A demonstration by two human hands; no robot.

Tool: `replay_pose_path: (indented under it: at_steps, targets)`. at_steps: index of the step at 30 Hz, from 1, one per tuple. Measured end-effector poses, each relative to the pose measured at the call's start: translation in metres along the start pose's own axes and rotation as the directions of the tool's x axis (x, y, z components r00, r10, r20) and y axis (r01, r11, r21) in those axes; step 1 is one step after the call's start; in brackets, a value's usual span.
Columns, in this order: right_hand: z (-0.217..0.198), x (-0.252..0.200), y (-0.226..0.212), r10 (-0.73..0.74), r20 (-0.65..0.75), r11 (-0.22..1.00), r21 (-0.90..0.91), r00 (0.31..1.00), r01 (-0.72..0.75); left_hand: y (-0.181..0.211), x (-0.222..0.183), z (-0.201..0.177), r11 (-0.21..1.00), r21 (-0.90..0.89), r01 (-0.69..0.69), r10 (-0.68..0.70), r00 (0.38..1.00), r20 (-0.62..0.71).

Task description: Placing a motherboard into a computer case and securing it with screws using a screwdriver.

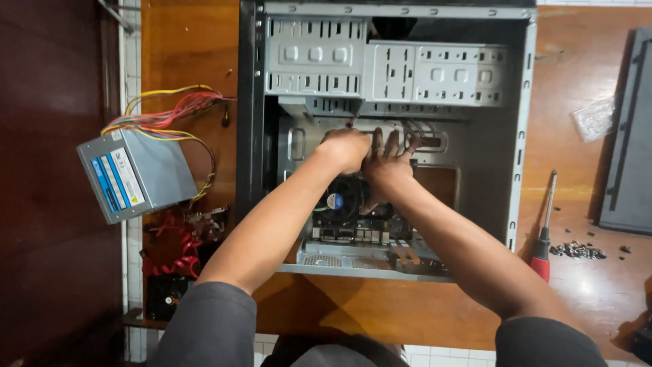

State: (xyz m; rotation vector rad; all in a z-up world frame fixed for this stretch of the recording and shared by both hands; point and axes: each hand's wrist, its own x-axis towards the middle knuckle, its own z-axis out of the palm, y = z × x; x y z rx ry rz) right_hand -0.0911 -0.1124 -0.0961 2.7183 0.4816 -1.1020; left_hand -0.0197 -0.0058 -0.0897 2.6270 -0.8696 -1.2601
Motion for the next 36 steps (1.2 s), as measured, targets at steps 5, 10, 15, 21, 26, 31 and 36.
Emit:
replay_pose_path:
  at_steps: [5,10,15,21,26,31,36]
  targets:
    - [-0.012,-0.010,-0.005,-0.001,0.040,0.999,-0.035,0.999,0.002,-0.008,0.020,0.017,0.999,-0.003,0.037,-0.037,0.998,0.047]
    - [-0.008,-0.005,-0.005,-0.018,0.047,0.999,-0.038,0.999,0.020,-0.009,0.029,0.019,0.998,-0.010,0.067,-0.067,0.996,0.051]
    - [-0.001,-0.002,0.000,-0.046,0.023,0.999,-0.019,0.999,0.047,-0.009,0.020,0.014,1.000,-0.024,0.000,0.001,0.999,0.050]
    - [0.011,0.003,0.003,-0.075,-0.020,0.997,-0.019,0.997,0.074,-0.008,0.025,0.015,1.000,0.013,0.015,-0.016,0.997,0.073]
    - [-0.003,-0.004,0.001,-0.065,0.037,0.998,-0.004,0.997,0.065,-0.003,0.020,0.011,0.998,0.036,0.045,-0.048,0.995,0.090]
    - [-0.013,-0.007,-0.002,-0.043,0.065,0.999,0.023,0.997,0.041,-0.001,0.014,0.005,0.999,0.037,0.039,-0.043,0.995,0.092]
    - [-0.019,-0.012,-0.005,-0.029,0.077,0.999,-0.030,0.997,0.031,-0.004,0.023,0.015,0.997,0.066,0.040,-0.044,0.997,0.068]
